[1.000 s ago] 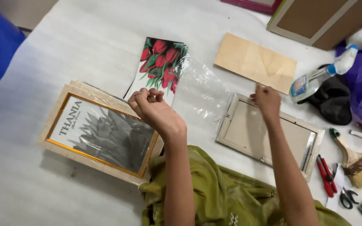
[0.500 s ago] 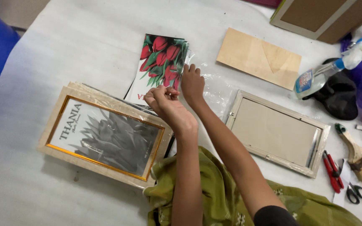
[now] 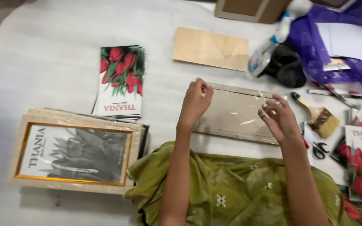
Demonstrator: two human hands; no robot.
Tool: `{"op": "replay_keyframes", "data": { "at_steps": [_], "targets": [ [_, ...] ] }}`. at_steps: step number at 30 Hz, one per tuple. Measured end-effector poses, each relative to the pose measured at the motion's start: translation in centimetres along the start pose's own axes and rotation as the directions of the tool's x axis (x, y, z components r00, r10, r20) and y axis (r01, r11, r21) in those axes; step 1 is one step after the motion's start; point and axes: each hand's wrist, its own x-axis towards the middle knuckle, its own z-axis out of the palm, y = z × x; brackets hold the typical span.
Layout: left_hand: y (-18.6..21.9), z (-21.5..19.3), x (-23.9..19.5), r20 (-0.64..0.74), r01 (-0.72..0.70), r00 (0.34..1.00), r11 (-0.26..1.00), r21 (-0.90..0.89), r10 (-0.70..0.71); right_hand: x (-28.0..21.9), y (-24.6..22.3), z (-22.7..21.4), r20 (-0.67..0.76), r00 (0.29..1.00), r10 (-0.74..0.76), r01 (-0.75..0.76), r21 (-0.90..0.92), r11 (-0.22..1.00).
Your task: The person applies glue to the back of a picture frame using a brush, then places a wooden backing board into the frame and presses it down. They wipe the surface with a cloth and set the completed frame aside.
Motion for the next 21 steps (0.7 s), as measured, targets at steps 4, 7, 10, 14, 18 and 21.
{"op": "replay_keyframes", "data": {
  "at_steps": [4,7,10,14,18,21],
  "targets": [
    [-5.5,7.7,0.0,0.271,-0.152,0.962,0.911,0.384,0.046,2.2,1.0,-9.7,-0.017,0.989,0.146,-0.146,0.009,0.989],
    [-7.0,11.2,-1.4,0.397,-0.268,0.917,0.812,0.518,0.05,2.0,0.1,-11.9,0.054,0.961,0.271,-0.276,0.151,0.949],
    [-7.7,12.7,-3.0,0.501,-0.36,0.865,0.738,0.571,0.035,3.6,1.2,-12.9,0.087,0.934,0.347,-0.357,0.17,0.919],
    [-6.4,12.7,-3.7,0.528,-0.369,0.849,0.706,0.605,-0.009,5.5,4.0,-12.8,-0.008,0.996,0.092,-0.082,-0.539,0.839],
    [-5.7,12.3,-4.3,0.54,-0.359,0.84,0.687,0.632,-0.058,6.7,5.8,-15.8,-0.109,0.987,-0.117,-0.076,-0.963,0.257],
    [-5.9,12.6,-4.5,0.549,-0.392,0.835,0.668,0.633,-0.03,5.3,4.6,-15.0,-0.027,0.929,-0.368,0.027,-0.99,0.141]
  ]
}}
